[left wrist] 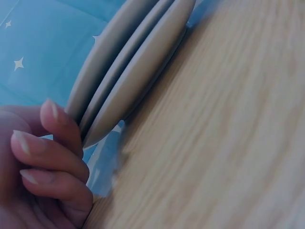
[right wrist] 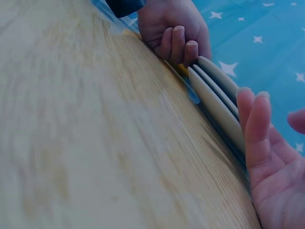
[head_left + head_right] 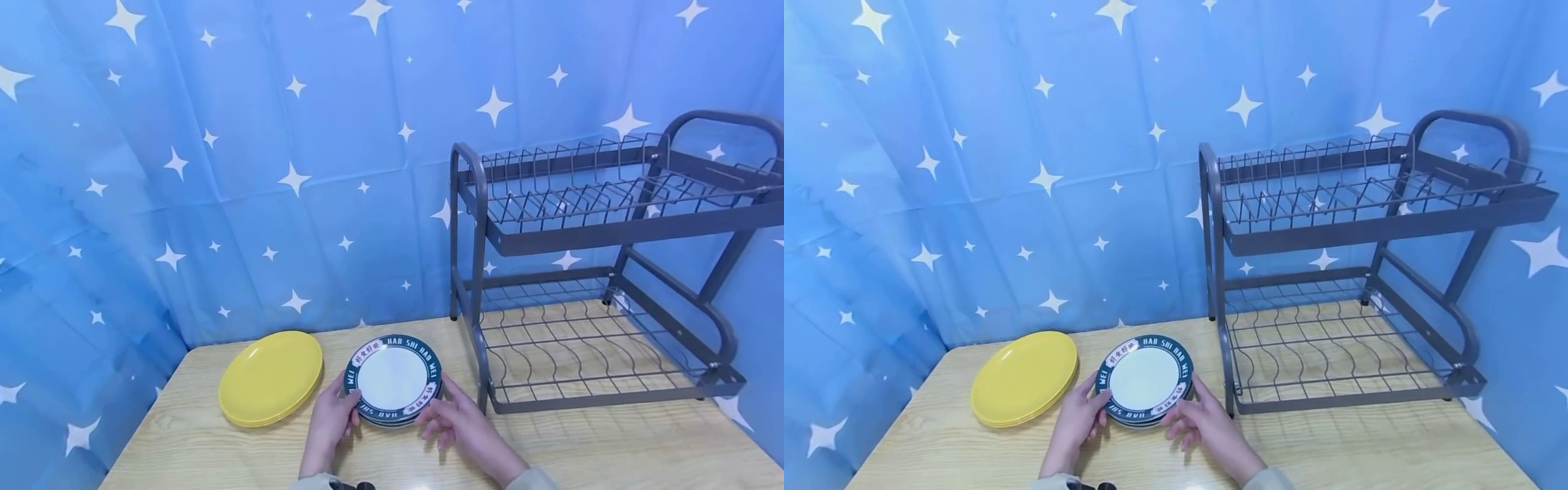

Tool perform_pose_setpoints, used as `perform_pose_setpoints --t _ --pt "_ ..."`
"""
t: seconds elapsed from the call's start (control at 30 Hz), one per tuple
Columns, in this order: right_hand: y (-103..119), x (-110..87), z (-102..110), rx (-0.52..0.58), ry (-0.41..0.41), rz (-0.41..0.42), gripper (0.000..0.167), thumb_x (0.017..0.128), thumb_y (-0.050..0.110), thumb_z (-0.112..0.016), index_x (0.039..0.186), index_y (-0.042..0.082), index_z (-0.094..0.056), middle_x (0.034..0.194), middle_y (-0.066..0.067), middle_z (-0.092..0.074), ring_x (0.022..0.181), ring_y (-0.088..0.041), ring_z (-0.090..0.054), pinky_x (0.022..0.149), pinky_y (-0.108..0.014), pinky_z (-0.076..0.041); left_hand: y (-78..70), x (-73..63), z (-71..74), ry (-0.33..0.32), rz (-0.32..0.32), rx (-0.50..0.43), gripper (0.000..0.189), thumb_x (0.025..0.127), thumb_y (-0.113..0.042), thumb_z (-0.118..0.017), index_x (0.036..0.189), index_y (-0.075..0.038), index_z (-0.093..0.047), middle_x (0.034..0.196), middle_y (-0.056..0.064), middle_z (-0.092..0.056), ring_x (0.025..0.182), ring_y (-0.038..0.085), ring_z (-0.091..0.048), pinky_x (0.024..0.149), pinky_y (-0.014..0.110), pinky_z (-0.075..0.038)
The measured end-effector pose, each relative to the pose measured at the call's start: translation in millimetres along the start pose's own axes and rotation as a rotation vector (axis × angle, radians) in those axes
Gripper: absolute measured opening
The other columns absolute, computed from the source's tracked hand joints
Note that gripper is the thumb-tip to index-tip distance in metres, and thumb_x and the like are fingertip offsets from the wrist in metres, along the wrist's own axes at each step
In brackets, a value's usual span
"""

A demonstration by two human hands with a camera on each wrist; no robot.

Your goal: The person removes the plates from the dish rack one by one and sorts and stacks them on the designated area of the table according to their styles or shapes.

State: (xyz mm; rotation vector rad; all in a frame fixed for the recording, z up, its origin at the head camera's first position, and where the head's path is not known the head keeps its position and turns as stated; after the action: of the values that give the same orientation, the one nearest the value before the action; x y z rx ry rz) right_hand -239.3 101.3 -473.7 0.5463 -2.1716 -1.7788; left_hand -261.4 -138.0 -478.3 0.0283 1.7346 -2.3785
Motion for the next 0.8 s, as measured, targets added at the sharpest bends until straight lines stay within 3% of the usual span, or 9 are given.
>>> perform_pose_setpoints --t 0.33,0.57,0.73,0.8 --pt "1.1 -1.7 -3.1 -0.020 0.036 0.006 0.074 0.095 0.025 -0.041 0.141 0.016 0.016 0.102 -0.027 -0.057 0.081 -0.030 -0.060 0.057 -0.030 -0.051 0.7 -3.5 0.5 -0.003 0.038 0.006 0.059 0.090 -0.026 -0.052 0.140 -0.007 -0.027 0.054 0.003 -0.053 0.038 0.010 -0.042 0.033 0.020 -0.036" --pt "3.5 -2.0 -5.0 -0.030 0.018 -0.011 0.072 0.096 0.024 -0.040 0.141 0.017 0.015 0.103 -0.028 -0.057 0.082 -0.032 -0.060 0.057 -0.031 -0.050 -0.9 -1.4 0.5 -0.016 0.036 0.041 0.060 0.089 -0.028 -0.053 0.140 -0.008 -0.028 0.054 0.002 -0.053 0.037 0.009 -0.040 0.033 0.020 -0.034" --pt "4.5 1.2 -3.7 -0.086 -0.097 -0.014 0.076 0.091 0.024 -0.050 0.143 0.015 0.006 0.093 -0.024 -0.058 0.072 -0.024 -0.058 0.060 -0.031 -0.051 -6.3 0.6 -2.9 -0.078 0.044 0.111 0.060 0.088 -0.035 -0.053 0.138 -0.009 -0.031 0.054 0.005 -0.052 0.037 0.015 -0.043 0.035 0.025 -0.037" --pt "11.0 -0.1 -5.0 -0.136 -0.149 -0.014 0.073 0.089 0.022 -0.053 0.144 0.013 -0.005 0.090 -0.020 -0.056 0.071 -0.021 -0.055 0.062 -0.031 -0.050 -11.3 -0.4 -5.6 -0.152 0.031 0.160 0.059 0.088 -0.038 -0.052 0.135 -0.007 -0.036 0.072 0.012 -0.061 0.057 0.023 -0.058 0.050 0.034 -0.048"
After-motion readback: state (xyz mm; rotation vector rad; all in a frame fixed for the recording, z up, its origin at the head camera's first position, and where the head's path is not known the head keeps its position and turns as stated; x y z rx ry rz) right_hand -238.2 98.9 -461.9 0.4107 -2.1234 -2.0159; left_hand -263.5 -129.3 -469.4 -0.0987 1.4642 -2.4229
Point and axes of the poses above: each hand's wrist, its own x-axis towards the middle knuckle, its own z-axis out of the back of the hand, y = z × x, the point moved 3 cm from there along x, towards the middle knuckle
